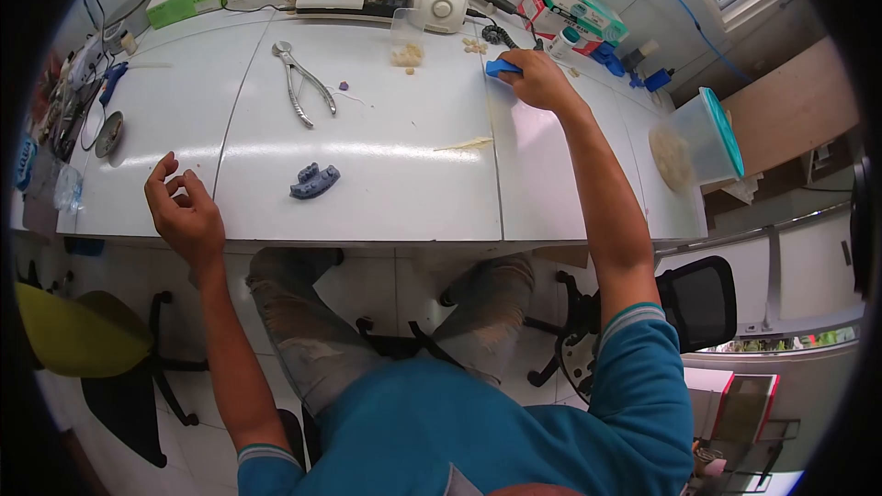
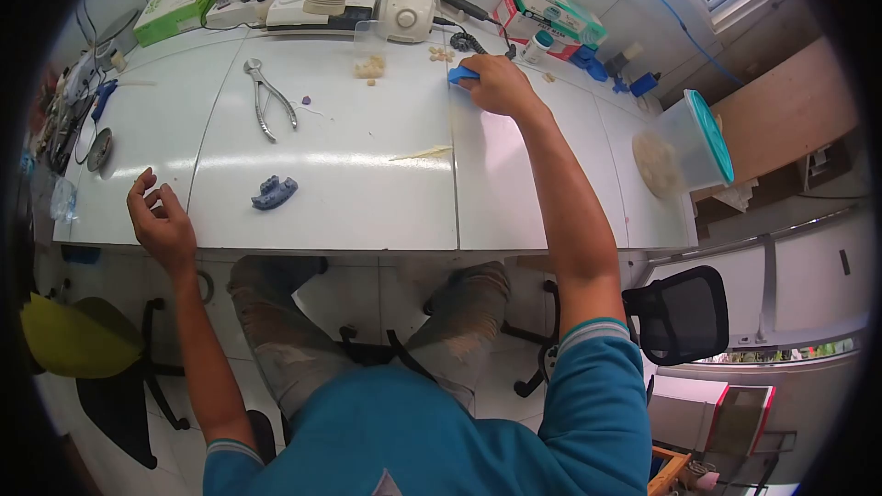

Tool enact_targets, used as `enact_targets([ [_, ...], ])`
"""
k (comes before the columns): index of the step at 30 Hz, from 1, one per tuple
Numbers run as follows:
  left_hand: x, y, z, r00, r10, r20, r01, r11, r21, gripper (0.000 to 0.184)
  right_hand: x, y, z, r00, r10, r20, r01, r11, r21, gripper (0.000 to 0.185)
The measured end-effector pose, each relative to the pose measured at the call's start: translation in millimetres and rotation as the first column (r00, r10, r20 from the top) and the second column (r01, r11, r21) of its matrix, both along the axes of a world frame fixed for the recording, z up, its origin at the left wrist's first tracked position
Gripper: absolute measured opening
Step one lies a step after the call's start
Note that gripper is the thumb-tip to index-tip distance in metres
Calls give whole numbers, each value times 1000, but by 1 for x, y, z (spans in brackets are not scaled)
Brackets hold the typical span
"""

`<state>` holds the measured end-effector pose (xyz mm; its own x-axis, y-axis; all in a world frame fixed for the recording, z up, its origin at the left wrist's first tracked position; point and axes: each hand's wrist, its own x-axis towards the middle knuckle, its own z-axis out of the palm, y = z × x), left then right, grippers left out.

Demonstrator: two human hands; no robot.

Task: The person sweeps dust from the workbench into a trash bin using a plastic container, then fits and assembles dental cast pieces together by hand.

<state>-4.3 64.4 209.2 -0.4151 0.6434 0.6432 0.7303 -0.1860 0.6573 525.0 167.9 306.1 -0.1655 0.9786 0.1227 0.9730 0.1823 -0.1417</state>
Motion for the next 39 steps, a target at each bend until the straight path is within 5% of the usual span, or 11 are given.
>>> enact_targets([
  [23,1,0,-1,1000,12,4,-12,999,38,31,-18,-20,3,990,55,127,-49,998,-49,35],
  [29,1,-1,-1,1000,10,9,-11,999,32,32,-44,-67,22,991,21,132,5,980,-197,32],
  [37,-1,-2,-3,999,15,38,-15,1000,-14,33,-50,-119,22,992,59,109,-38,981,-191,22],
  [39,-2,1,-2,999,8,39,-7,1000,-17,34,-37,-113,19,997,68,-24,-69,996,-53,20],
])
